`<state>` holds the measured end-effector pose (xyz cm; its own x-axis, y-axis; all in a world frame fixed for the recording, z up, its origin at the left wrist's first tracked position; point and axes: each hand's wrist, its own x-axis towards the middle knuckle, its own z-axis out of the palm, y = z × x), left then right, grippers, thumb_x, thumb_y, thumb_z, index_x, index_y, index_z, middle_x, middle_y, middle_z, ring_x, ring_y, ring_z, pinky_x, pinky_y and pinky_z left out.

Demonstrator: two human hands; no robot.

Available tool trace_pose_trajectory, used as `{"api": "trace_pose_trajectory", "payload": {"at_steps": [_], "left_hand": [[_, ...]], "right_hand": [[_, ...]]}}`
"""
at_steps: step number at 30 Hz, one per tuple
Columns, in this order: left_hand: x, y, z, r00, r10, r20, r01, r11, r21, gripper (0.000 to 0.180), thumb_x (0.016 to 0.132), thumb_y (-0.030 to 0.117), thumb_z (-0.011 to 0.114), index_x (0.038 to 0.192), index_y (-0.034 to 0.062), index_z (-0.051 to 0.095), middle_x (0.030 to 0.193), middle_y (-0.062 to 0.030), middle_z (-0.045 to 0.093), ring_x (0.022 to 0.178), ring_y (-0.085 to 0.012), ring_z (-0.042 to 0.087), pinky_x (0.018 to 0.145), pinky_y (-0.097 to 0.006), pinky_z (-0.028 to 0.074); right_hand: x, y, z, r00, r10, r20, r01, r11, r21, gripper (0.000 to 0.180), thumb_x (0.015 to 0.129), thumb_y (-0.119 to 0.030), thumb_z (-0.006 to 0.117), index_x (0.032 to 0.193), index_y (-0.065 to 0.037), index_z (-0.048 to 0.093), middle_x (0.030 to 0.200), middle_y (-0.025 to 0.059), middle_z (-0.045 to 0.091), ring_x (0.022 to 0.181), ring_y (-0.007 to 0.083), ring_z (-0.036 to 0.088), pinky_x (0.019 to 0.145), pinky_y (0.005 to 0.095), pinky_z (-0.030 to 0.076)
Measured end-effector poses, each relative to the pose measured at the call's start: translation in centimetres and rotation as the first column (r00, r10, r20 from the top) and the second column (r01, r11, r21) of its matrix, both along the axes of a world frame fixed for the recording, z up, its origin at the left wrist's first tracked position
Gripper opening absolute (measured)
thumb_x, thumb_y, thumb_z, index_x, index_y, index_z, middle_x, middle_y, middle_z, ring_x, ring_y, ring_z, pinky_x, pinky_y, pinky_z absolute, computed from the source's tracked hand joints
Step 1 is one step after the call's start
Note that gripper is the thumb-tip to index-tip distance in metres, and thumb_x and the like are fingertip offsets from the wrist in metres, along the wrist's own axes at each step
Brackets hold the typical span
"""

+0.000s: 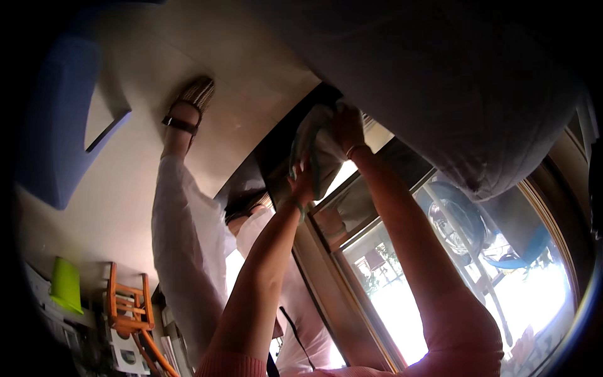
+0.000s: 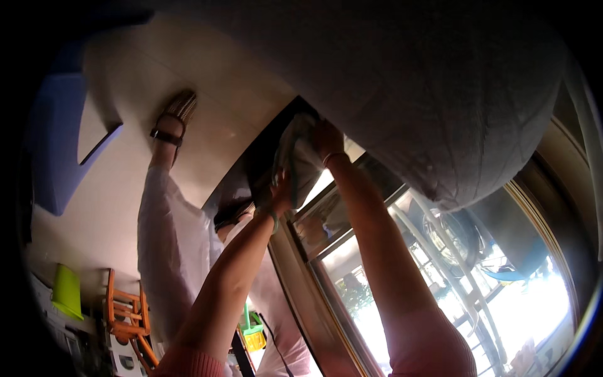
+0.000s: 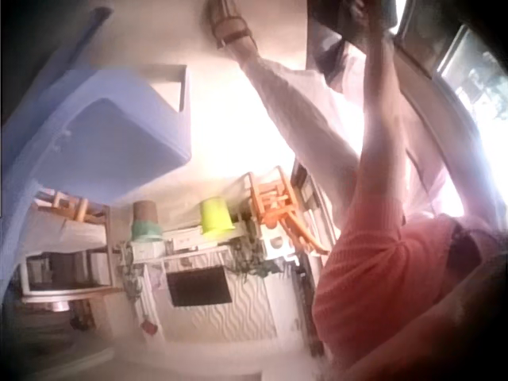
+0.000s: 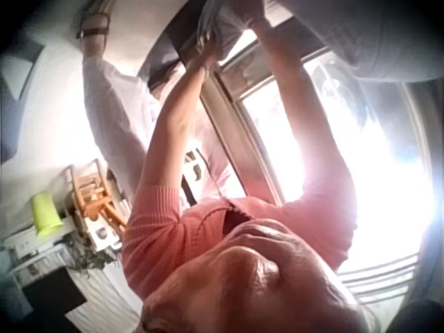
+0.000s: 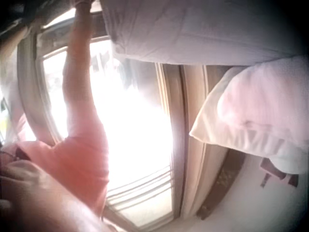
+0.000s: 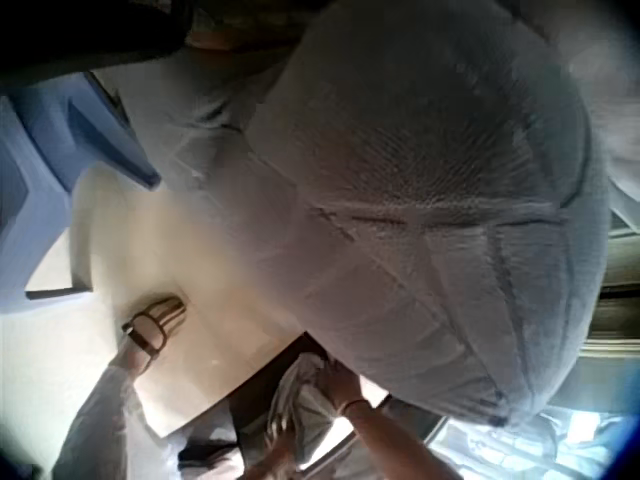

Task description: The person cleans a large glass sliding door using a cloth. They wipe the glass surface and the metal frame, then dip the cloth into a green bucket of water to wring it out. The person moves a blue plastic chair to access different areas of the door and continues wiping the glass and frame.

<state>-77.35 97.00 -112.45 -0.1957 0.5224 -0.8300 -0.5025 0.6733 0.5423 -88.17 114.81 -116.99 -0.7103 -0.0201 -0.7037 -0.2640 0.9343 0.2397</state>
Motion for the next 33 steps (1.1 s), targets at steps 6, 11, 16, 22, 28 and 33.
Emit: {"api": "trace_pose_trajectory", "payload": {"at_steps": [6, 11, 16, 22, 28, 33], "left_hand": [[12.1, -6.4, -0.2, 0.931, 0.365, -0.012, -0.357, 0.916, 0.184, 0.077, 0.091, 0.043, 0.055, 0.152, 0.0136, 0.019, 0.157, -0.0116, 0.021, 0.141, -0.0315, 0.026, 0.111, -0.051, 0.029], [13.1, -6.3, 8.0, 0.745, 0.546, 0.383, -0.652, 0.718, 0.244, 0.052, 0.101, 0.029, 0.042, 0.147, 0.0126, 0.025, 0.145, -0.0102, 0.041, 0.129, -0.0266, 0.046, 0.106, -0.04, 0.041], [12.9, -7.4, 18.1, 0.343, 0.498, 0.796, -0.919, 0.354, 0.175, 0.058, 0.101, 0.05, 0.026, 0.149, 0.0176, 0.029, 0.149, -0.0086, 0.039, 0.133, -0.031, 0.042, 0.11, -0.047, 0.036], [9.5, -8.0, 35.3, 0.163, 0.47, 0.868, -0.937, 0.349, -0.013, 0.065, 0.1, 0.059, 0.024, 0.15, 0.0177, 0.029, 0.15, -0.0076, 0.037, 0.136, -0.0288, 0.039, 0.115, -0.044, 0.029], [-0.4, -7.9, 52.2, -0.02, 0.372, 0.928, -0.913, 0.371, -0.168, 0.075, 0.092, 0.057, 0.044, 0.147, 0.0094, 0.024, 0.146, -0.0144, 0.033, 0.134, -0.0307, 0.037, 0.113, -0.043, 0.03], [-3.7, -4.3, 58.4, 0.972, 0.194, -0.132, -0.109, 0.872, 0.478, 0.105, 0.087, 0.034, 0.066, 0.149, -0.0059, -0.008, 0.154, -0.0308, 0.0, 0.145, -0.0401, 0.011, 0.119, -0.041, 0.014]], "right_hand": [[8.3, -12.2, 5.4, 0.926, 0.289, 0.241, -0.207, 0.926, -0.315, 0.024, 0.089, -0.024, 0.051, 0.097, -0.019, 0.074, 0.118, -0.0016, 0.063, 0.121, 0.0234, 0.05, 0.106, 0.0429, 0.033], [9.9, -10.7, 13.5, 0.894, 0.359, 0.269, -0.241, 0.89, -0.388, 0.028, 0.088, -0.019, 0.053, 0.112, -0.021, 0.067, 0.116, -0.0011, 0.063, 0.122, 0.0239, 0.05, 0.105, 0.0422, 0.035], [9.3, -11.5, 24.3, 0.929, 0.267, 0.256, -0.155, 0.909, -0.386, 0.036, 0.082, -0.017, 0.055, 0.117, -0.012, 0.061, 0.121, 0.009, 0.06, 0.122, 0.0259, 0.051, 0.106, 0.0398, 0.035], [8.2, -10.2, 39.6, 0.815, 0.471, 0.338, -0.335, 0.859, -0.388, 0.051, 0.08, -0.02, 0.057, 0.13, -0.013, 0.054, 0.135, 0.0038, 0.051, 0.133, 0.0227, 0.041, 0.113, 0.0393, 0.029], [4.3, -8.5, 55.6, 0.886, 0.036, 0.462, 0.227, 0.836, -0.5, 0.049, 0.082, -0.026, 0.058, 0.131, -0.019, 0.056, 0.137, 0.0004, 0.049, 0.134, 0.0309, 0.039, 0.111, 0.0504, 0.03], [-4.4, -5.8, 66.2, 0.808, 0.304, 0.504, -0.229, 0.951, -0.207, 0.063, 0.078, -0.038, 0.061, 0.138, -0.018, 0.049, 0.142, 0.0086, 0.045, 0.138, 0.0355, 0.034, 0.112, 0.0512, 0.026]]}}
